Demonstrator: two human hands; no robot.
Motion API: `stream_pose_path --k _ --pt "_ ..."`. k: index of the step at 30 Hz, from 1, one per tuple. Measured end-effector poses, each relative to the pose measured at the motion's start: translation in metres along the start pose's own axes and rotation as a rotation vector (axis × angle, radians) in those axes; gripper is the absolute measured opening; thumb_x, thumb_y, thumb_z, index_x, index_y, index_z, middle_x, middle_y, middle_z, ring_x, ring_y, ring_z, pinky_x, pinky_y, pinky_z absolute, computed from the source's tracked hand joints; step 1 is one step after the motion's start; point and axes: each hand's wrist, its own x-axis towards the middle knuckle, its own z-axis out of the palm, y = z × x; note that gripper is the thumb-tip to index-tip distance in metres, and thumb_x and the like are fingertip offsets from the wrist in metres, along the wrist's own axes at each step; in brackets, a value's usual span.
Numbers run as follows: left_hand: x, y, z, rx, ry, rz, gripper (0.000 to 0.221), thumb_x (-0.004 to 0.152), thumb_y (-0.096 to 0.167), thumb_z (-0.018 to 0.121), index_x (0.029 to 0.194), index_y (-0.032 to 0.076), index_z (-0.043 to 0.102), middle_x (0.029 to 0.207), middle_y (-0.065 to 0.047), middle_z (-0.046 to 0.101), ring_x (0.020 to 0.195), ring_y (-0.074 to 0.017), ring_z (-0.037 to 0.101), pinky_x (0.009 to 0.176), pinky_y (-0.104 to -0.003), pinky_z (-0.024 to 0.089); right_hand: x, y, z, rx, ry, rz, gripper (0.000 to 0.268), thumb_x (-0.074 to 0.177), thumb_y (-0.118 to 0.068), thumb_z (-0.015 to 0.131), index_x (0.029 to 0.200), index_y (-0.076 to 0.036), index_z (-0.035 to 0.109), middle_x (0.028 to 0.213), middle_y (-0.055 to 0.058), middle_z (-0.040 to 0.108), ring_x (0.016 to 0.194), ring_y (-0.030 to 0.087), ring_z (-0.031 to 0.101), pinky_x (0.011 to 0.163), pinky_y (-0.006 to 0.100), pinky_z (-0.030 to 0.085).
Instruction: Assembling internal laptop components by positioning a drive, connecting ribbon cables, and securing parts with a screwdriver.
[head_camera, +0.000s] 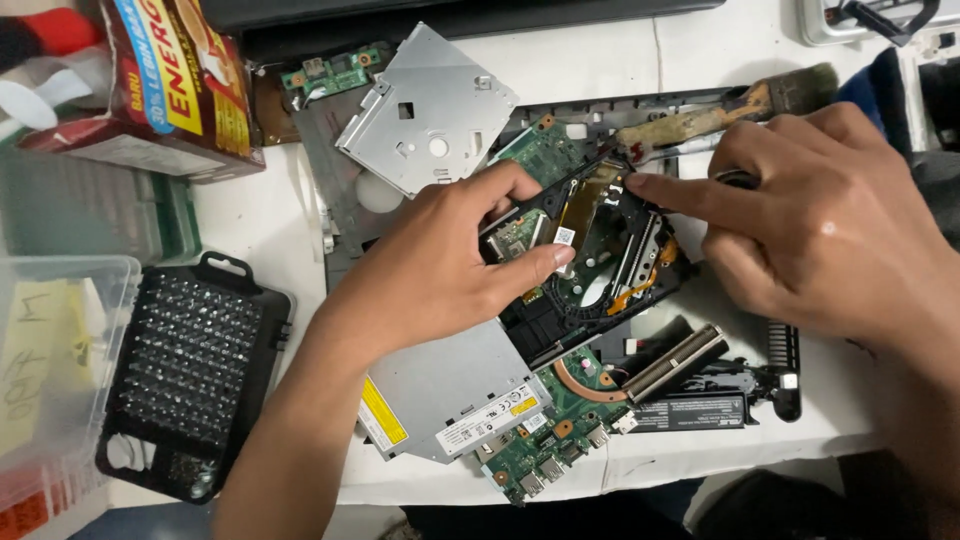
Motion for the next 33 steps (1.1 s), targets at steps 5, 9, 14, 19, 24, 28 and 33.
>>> stream_pose_path --k 5,9,14,19,24,28,33 --pt "0.000 0.004 0.003 0.058 0.017 -0.002 0.062 0.077 0.058 0.076 0.123 0.020 0.059 0.140 -0.007 0.068 0.127 -0.0261 0.064 0.095 -0.040 0.048 0.002 0.005 -0.003 0.143 -0.039 0.090 0.043 0.095 -0.010 0.056 0.137 -0.006 0.065 0.086 0.007 0.063 0.082 0.032 0.064 0.080 0.046 0.041" --pt "0.000 0.009 0.002 0.071 0.005 -0.080 0.063 0.075 0.055 0.082 0.123 0.023 0.058 0.141 -0.007 0.068 0.123 -0.0246 0.066 0.093 -0.038 0.048 0.007 0.016 -0.003 0.230 -0.204 0.149 0.031 0.094 -0.023 0.067 0.122 -0.011 0.065 0.113 0.012 0.075 0.101 0.034 0.071 0.087 0.048 0.049" --pt "-0.001 0.016 -0.002 0.093 -0.025 -0.133 0.062 0.076 0.056 0.081 0.122 0.024 0.057 0.125 -0.004 0.072 0.101 -0.0229 0.067 0.083 -0.035 0.047 0.018 0.018 -0.005 0.384 -0.156 0.029 0.030 0.093 -0.016 0.071 0.121 -0.005 0.070 0.118 0.013 0.070 0.107 0.034 0.068 0.090 0.049 0.053" --pt "-0.003 0.018 -0.006 0.099 -0.075 -0.203 0.054 0.080 0.053 0.080 0.117 0.023 0.055 0.108 0.000 0.070 0.094 -0.0187 0.061 0.080 -0.032 0.043 0.014 0.021 -0.025 0.326 -0.017 0.012 0.020 0.097 -0.006 0.074 0.113 0.004 0.075 0.109 0.020 0.071 0.100 0.036 0.071 0.084 0.046 0.062" --pt "-0.005 0.019 -0.013 0.181 -0.142 -0.231 0.058 0.077 0.056 0.079 0.121 0.025 0.056 0.136 0.005 0.067 0.105 -0.0197 0.067 0.086 -0.036 0.047 -0.013 0.045 -0.021 0.047 -0.094 0.297 0.023 0.101 -0.011 0.074 0.125 -0.010 0.077 0.122 0.009 0.072 0.094 0.036 0.072 0.070 0.047 0.058" --pt "-0.003 0.020 -0.014 0.177 -0.165 -0.212 0.060 0.077 0.055 0.080 0.122 0.023 0.057 0.138 0.003 0.067 0.108 -0.0196 0.067 0.087 -0.036 0.048 0.002 0.039 -0.025 -0.021 -0.118 0.279 0.041 0.097 -0.026 0.077 0.137 -0.016 0.075 0.127 0.006 0.072 0.090 0.029 0.073 0.055 0.047 0.061" --pt "-0.001 0.013 -0.011 0.193 -0.152 -0.163 0.065 0.076 0.057 0.079 0.126 0.021 0.058 0.138 0.001 0.066 0.106 -0.0221 0.068 0.084 -0.037 0.049 -0.004 0.047 -0.001 -0.153 -0.161 0.223 0.036 0.091 -0.024 0.078 0.123 -0.014 0.064 0.123 0.006 0.065 0.105 0.032 0.064 0.080 0.043 0.054"
